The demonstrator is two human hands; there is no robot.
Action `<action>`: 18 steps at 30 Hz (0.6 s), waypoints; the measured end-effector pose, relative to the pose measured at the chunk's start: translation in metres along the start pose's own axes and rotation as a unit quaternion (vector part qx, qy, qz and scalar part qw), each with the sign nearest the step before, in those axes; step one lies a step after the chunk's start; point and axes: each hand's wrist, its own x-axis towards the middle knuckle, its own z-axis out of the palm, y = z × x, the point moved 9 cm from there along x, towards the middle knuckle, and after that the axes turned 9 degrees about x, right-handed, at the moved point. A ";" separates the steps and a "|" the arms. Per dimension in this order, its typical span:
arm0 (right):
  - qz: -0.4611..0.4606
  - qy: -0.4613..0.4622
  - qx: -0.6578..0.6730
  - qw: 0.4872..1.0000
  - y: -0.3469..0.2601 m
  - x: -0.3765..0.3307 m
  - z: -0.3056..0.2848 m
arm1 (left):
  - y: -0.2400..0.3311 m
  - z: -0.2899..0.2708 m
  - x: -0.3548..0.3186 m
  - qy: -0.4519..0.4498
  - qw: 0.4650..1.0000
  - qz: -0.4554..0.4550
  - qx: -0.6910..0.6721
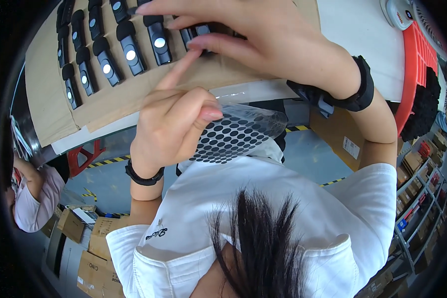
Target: The person peels small black stickers from a plastic sheet by hand and presses them onto the circular buttons of several wireless microphones arranged on a cardboard surface. They repeat this process for each device, moving across the rows until all microphones have a sticker applied.
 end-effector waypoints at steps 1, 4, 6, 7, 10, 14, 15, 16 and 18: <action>0.018 0.013 0.049 0.999 0.005 0.001 0.001 | -0.001 -0.001 -0.001 -0.001 1.000 -0.004 0.003; 0.070 0.094 0.210 0.971 0.025 -0.001 -0.004 | -0.004 -0.003 -0.005 0.001 1.000 -0.013 0.005; 0.101 0.127 0.249 0.955 0.036 -0.006 -0.004 | -0.003 -0.004 -0.006 0.002 1.000 -0.013 0.026; 0.092 0.131 0.237 0.958 0.037 -0.007 -0.004 | -0.003 -0.005 -0.007 0.003 1.000 -0.017 0.025; 0.133 0.108 0.195 0.966 0.042 -0.010 -0.001 | -0.002 -0.007 -0.008 0.015 0.999 -0.010 0.039; 0.138 0.097 0.187 0.968 0.040 -0.006 0.000 | -0.003 -0.004 -0.010 -0.002 0.999 -0.017 0.051; 0.132 0.101 0.193 0.967 0.040 -0.004 0.001 | -0.004 -0.004 -0.010 -0.001 0.999 -0.017 0.051; 0.126 0.105 0.199 0.966 0.039 -0.003 0.001 | -0.004 -0.004 -0.010 0.002 0.999 -0.019 0.042; 0.113 0.113 0.206 0.965 0.037 -0.002 0.001 | -0.004 -0.005 -0.010 0.010 0.999 -0.023 0.047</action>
